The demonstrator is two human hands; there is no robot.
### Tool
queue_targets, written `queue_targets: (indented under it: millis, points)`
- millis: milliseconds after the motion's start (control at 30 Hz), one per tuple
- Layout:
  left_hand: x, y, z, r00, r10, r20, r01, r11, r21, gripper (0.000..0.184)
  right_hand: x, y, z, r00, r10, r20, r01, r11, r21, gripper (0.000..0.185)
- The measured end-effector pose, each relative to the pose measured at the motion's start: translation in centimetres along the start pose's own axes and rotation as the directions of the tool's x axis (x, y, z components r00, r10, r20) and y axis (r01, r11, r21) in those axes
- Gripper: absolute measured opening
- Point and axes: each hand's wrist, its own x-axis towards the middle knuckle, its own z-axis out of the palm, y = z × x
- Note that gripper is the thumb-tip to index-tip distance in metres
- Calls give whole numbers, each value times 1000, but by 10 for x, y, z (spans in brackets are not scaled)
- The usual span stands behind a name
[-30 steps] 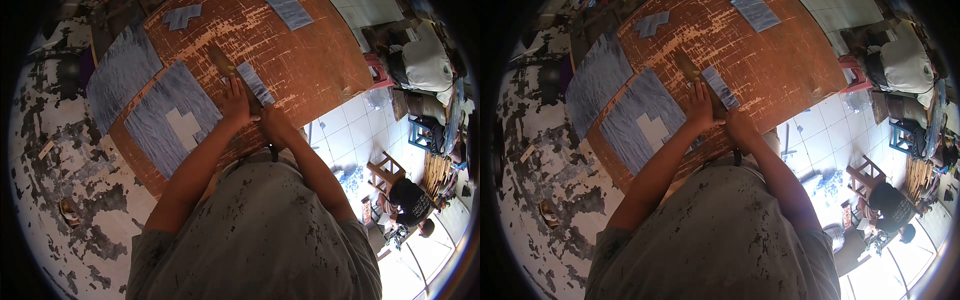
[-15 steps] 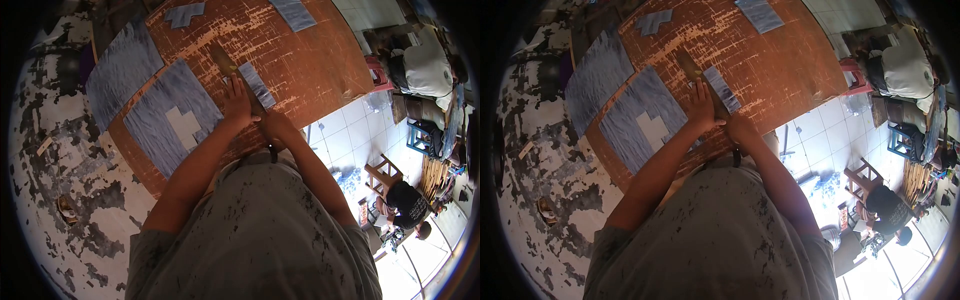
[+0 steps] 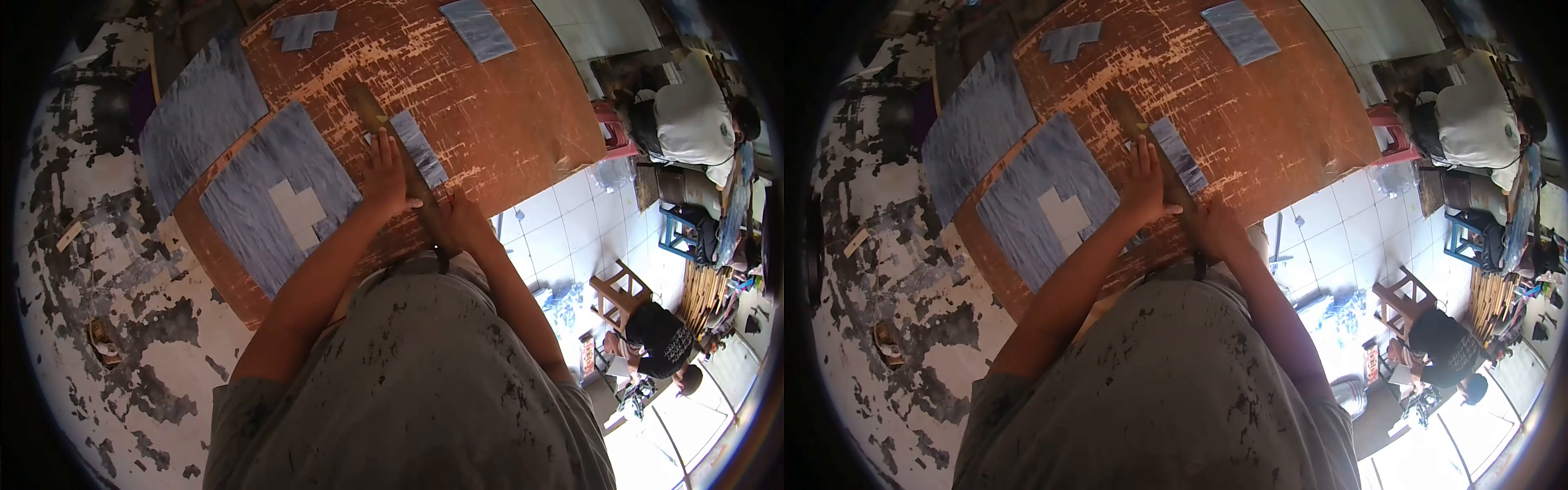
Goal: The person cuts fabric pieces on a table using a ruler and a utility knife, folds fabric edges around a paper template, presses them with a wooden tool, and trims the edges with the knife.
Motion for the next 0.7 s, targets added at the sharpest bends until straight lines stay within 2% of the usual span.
queue_targets:
  millis: [33, 100, 133, 200, 333, 433, 533, 700]
  points:
    - [-1, 0, 2, 1000, 3, 3, -3, 1000, 2, 157, 0, 0, 2, 1000, 3, 0, -3, 1000, 3, 44]
    - [0, 0, 3, 1000, -9, -7, 9, 1000, 28, 157, 4, -2, 4, 965, -212, -154, 210, 977, -27, 41]
    - [0, -1, 4, 1000, -7, -6, 7, 999, 32, 157, 8, -1, 7, 965, -210, -156, 209, 978, -22, 41]
    - [1, -2, 4, 1000, -1, -9, 1, 1000, 26, 157, 24, 7, 20, 875, -251, -415, 283, 959, 15, 38]
    - [-2, -5, -2, 999, 11, 35, -10, 1000, -12, 158, 49, 28, 34, 850, -249, -464, 273, 962, -16, 34]
    - [-2, -3, 3, 1000, 1, 32, 0, 1000, -22, 157, 55, 37, 37, 896, -157, -414, 208, 975, 81, 30]
    - [-1, -3, 5, 999, -33, -30, 31, 997, -70, 156, 62, 32, 37, 876, -133, -463, 187, 980, 74, 29]
    - [1, -2, 6, 998, -61, -24, 59, 997, -56, 158, 59, 26, 18, 934, -175, -312, 185, 983, 2, 35]
